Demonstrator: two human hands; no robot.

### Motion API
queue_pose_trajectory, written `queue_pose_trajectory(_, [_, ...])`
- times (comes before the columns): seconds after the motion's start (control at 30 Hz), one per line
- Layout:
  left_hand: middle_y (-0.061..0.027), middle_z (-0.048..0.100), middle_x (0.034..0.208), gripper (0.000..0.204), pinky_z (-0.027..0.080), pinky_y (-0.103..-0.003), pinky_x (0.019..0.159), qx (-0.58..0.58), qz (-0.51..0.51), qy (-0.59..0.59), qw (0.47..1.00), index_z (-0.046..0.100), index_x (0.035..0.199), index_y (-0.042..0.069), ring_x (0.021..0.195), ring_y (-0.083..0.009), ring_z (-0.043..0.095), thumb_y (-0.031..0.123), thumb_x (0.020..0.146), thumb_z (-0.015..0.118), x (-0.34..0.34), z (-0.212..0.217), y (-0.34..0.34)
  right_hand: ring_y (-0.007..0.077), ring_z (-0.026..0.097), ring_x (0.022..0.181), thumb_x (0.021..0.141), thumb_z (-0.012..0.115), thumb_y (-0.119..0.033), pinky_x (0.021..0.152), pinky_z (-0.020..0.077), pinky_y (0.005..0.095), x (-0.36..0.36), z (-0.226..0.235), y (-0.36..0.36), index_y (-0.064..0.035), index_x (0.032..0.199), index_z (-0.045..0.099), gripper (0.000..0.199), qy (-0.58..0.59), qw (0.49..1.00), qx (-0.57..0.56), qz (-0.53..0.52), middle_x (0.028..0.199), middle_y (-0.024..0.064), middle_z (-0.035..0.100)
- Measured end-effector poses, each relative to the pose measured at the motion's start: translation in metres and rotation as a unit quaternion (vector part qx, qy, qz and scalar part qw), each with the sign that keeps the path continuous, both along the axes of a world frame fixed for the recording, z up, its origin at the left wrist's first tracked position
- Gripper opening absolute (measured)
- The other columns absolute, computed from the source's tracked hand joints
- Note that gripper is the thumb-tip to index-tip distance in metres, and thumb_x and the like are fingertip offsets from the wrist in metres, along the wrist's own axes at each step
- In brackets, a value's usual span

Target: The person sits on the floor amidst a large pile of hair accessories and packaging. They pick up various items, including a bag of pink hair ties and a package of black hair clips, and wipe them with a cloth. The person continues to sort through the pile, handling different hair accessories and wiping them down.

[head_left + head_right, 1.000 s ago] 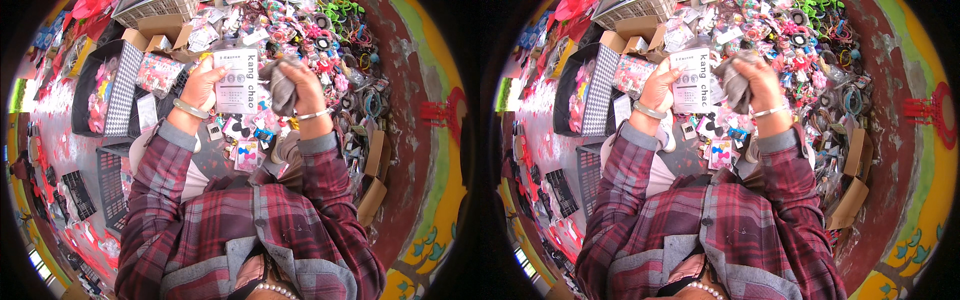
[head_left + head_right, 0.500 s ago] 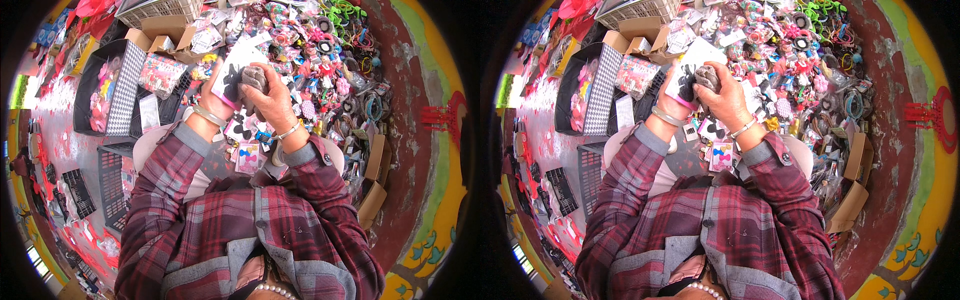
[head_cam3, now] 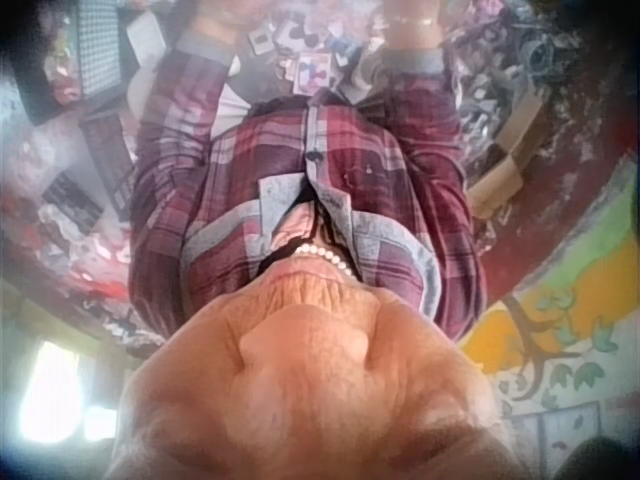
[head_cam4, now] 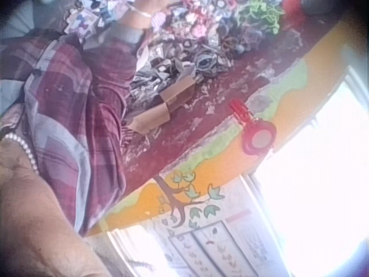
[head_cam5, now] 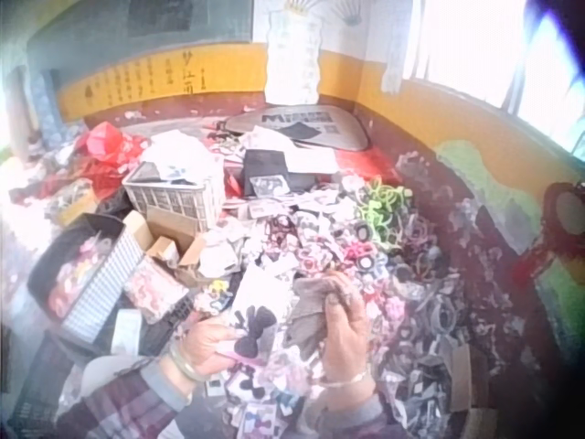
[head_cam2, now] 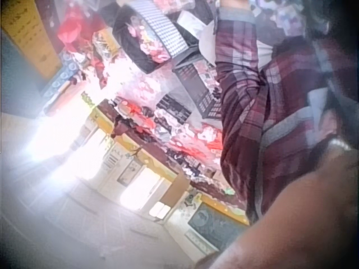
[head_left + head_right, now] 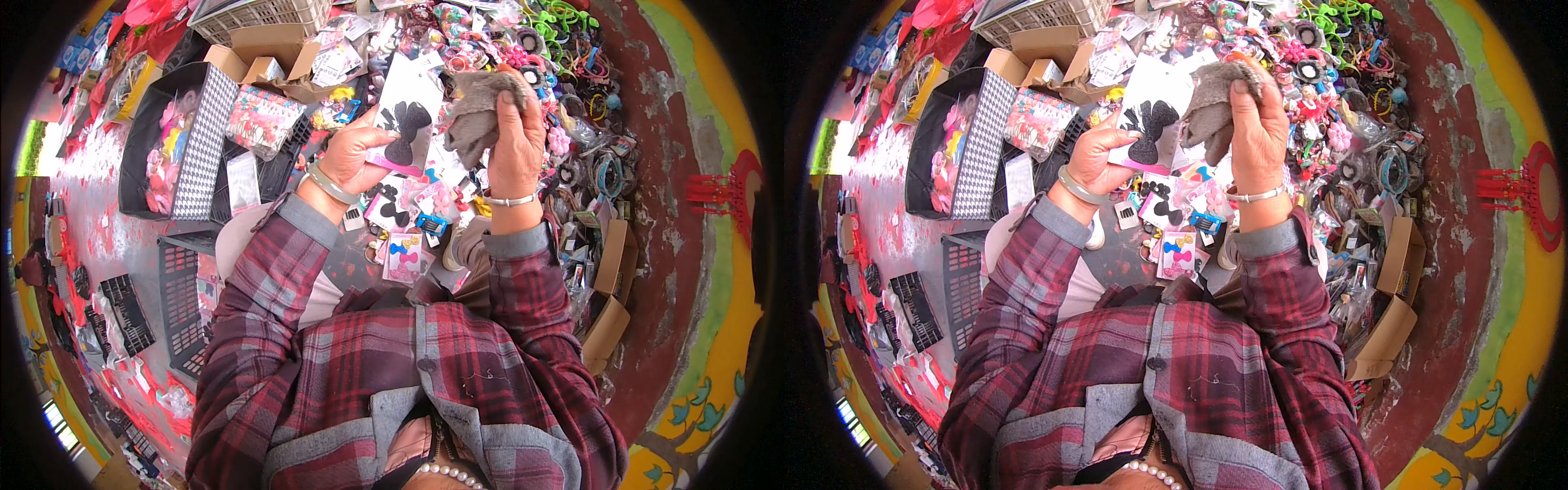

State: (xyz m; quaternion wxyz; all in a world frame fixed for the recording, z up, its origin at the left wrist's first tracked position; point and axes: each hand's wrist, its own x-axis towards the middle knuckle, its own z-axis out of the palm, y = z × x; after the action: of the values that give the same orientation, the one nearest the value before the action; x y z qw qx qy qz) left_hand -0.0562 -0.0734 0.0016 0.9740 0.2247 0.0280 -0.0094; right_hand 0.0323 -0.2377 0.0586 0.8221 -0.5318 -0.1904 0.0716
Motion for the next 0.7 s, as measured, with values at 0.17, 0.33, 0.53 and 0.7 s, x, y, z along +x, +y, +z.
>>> queue_pose_trajectory(0.17, [-0.0135,0.049,0.119,0.043,0.033,-0.04,0.098,-0.149,-0.063,-0.024,0.987,0.034,0.127,0.002,0.111,-0.0255,0.047,0.016,0.087,0.041,0.002,0.01,-0.009,0.0196,0.051,0.101,0.087,0.05,-0.015,0.089,0.0391,0.0315,-0.002,-0.028,0.018,-0.0037,0.118,0.047,0.033,-0.19,0.974,-0.121,0.027,0.108,0.01,0.055])
queue_pose_trajectory(0.33, [-0.0133,0.048,0.12,0.072,0.031,-0.04,0.1,-0.054,0.074,0.062,0.994,0.041,0.122,-0.002,0.112,-0.0262,0.045,0.059,0.086,0.026,-0.002,0.02,-0.011,0.0335,0.036,0.12,0.075,0.06,-0.022,0.099,0.0256,0.0461,-0.044,-0.039,0.041,-0.0089,0.119,0.044,0.048,-0.424,0.826,-0.369,0.037,0.125,0.0176,0.041])
queue_pose_trajectory(0.53, [-0.008,0.048,0.121,0.051,0.031,-0.039,0.099,-0.106,0.051,0.01,0.993,0.044,0.121,0.008,0.114,-0.0235,0.044,0.047,0.09,0.031,-0.003,0.018,-0.023,0.0312,0.038,0.12,0.076,0.059,-0.02,0.098,0.0271,0.045,-0.032,-0.034,0.039,-0.0092,0.118,0.046,0.046,-0.466,0.804,-0.368,0.037,0.124,0.015,0.044])
queue_pose_trajectory(0.7, [-0.0067,0.052,0.114,0.042,0.039,-0.037,0.092,-0.096,0.01,0.056,0.994,0.045,0.117,0.009,0.104,-0.0213,0.051,0.04,0.092,0.033,-0.005,0.01,-0.037,0.0341,0.041,0.115,0.078,0.056,-0.019,0.095,0.0323,0.0421,0.003,-0.048,0.034,-0.0051,0.115,0.047,0.04,-0.383,0.843,-0.366,-0.091,0.119,0.0172,0.048])
